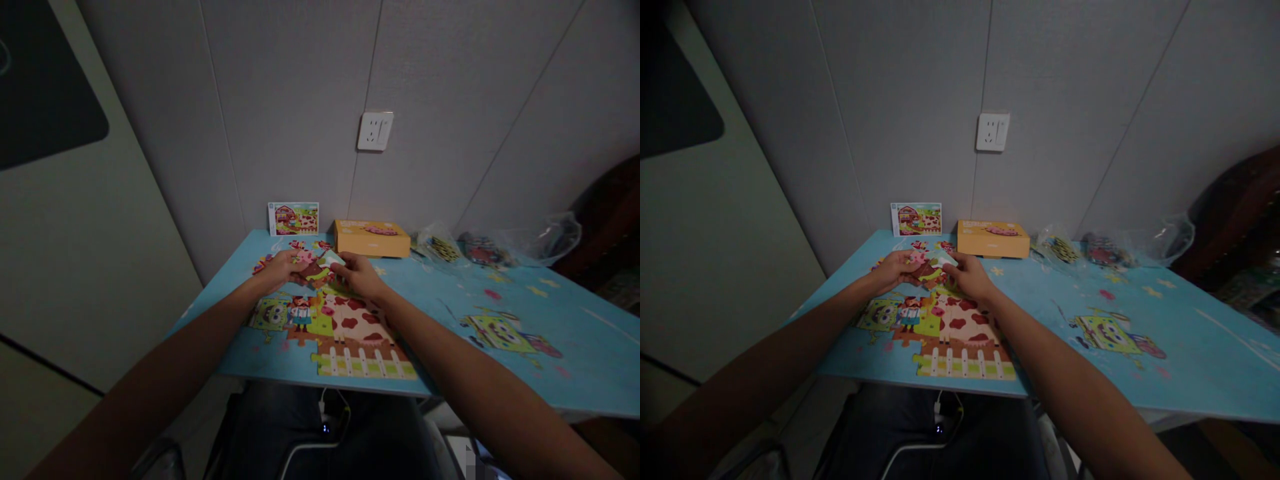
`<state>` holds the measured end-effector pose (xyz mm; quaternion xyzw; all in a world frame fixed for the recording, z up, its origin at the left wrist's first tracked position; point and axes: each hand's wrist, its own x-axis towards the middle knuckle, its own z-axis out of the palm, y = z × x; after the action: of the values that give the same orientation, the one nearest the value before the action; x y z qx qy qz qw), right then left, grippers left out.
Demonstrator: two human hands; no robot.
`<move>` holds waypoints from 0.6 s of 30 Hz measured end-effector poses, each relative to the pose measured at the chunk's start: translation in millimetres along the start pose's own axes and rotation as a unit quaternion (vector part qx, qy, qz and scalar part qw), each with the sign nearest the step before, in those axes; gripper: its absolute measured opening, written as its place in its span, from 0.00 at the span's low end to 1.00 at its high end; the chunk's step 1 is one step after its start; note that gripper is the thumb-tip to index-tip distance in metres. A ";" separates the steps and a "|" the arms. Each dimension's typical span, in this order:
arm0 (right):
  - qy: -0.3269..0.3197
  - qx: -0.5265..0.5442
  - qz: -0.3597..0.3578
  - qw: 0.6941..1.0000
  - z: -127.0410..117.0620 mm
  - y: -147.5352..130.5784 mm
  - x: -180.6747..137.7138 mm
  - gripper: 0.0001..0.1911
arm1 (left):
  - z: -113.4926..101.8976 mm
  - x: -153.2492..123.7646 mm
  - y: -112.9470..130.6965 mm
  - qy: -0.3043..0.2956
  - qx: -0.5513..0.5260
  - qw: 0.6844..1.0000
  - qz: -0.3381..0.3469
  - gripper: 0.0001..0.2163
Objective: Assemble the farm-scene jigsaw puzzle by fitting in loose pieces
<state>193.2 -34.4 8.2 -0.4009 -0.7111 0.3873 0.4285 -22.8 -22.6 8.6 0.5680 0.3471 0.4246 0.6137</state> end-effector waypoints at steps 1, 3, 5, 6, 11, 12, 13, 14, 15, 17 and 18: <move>0.009 0.004 0.005 1.000 -1.0 1.6 0.8 0.17 | -1.3 1.1 0.5 0.016 -0.007 1.000 0.003 0.16; 0.026 0.011 0.016 0.999 -3.4 4.2 2.4 0.18 | -4.4 2.8 2.6 0.050 -0.015 0.998 0.019 0.15; 0.035 0.015 0.024 0.999 -5.5 5.7 3.2 0.18 | -7.0 3.3 5.6 0.081 -0.012 0.996 0.038 0.17; 0.036 0.017 0.024 0.999 -6.0 5.8 3.2 0.18 | -7.8 3.0 6.9 0.092 -0.005 0.995 0.046 0.19; 0.015 0.028 0.009 0.999 -1.9 0.2 -0.2 0.21 | -3.1 -0.4 4.1 0.032 0.051 0.997 0.044 0.20; 0.009 0.026 0.003 1.000 -0.4 -1.1 -0.9 0.21 | -0.2 -1.3 1.9 0.003 0.067 0.997 0.038 0.18; 0.003 0.022 -0.003 1.000 1.0 -2.1 -1.6 0.21 | 2.9 -2.1 -0.4 -0.024 0.088 0.995 0.035 0.18; -0.002 0.016 -0.009 1.000 2.2 -2.7 -2.0 0.21 | 6.2 -2.8 -2.4 -0.046 0.113 0.992 0.036 0.17; -0.004 0.008 -0.015 1.000 3.2 -2.8 -2.2 0.21 | 9.4 -3.4 -3.9 -0.058 0.137 0.988 0.040 0.17; -0.003 -0.012 -0.021 1.000 4.4 -2.3 -2.5 0.22 | 14.5 -4.2 -5.4 -0.054 0.162 0.984 0.051 0.16; -0.003 -0.025 -0.023 0.999 4.7 -1.8 -2.6 0.22 | 16.1 -4.4 -5.3 -0.046 0.155 0.985 0.053 0.16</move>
<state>189.3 -38.5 7.4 -0.3941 -0.7306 0.3606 0.4254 -9.2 -33.0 4.9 0.6929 0.3498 0.3711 0.5097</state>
